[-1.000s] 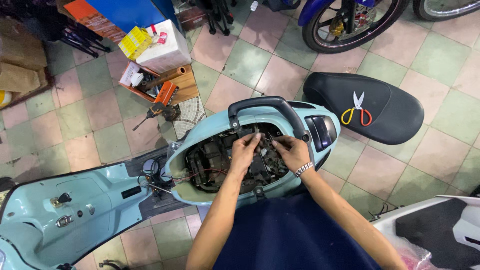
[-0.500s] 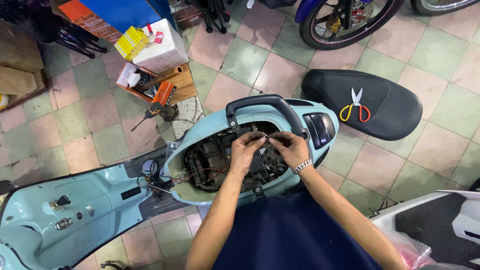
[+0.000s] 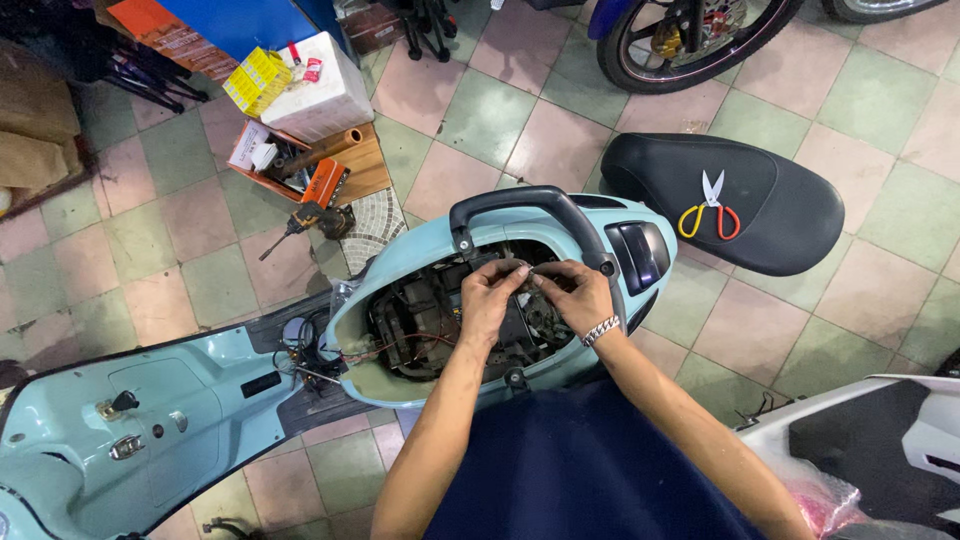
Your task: The person repairs a scooter by using a screwdriver and pliers to manipulate electrical wires and connectors inside the body panel.
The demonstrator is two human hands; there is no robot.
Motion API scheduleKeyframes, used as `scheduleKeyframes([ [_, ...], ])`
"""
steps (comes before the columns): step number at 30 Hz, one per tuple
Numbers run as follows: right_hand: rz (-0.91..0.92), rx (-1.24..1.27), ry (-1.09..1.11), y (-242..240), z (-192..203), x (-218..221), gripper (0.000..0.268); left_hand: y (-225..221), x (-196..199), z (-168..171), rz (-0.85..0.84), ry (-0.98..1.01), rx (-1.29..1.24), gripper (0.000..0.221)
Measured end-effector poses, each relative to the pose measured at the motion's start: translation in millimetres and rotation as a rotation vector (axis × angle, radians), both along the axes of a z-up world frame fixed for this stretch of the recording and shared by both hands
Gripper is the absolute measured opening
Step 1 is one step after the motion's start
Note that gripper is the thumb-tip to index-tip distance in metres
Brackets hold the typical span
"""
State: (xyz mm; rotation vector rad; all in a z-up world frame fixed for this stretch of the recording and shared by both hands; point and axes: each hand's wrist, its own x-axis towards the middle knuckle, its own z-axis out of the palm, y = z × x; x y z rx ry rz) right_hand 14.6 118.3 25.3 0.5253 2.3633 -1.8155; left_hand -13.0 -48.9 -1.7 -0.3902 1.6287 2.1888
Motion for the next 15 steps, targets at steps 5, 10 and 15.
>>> scheduleKeyframes([
  [5,-0.010,-0.036,-0.055,-2,-3,-2,0.023,5,4,-6,0.099,0.015,0.046,0.017],
  [10,-0.022,-0.152,-0.121,1,-3,-3,0.026,10,4,5,0.147,-0.015,0.077,0.019],
  [15,-0.025,-0.128,-0.098,1,-2,-3,0.029,7,1,-1,0.137,0.014,0.023,0.019],
])
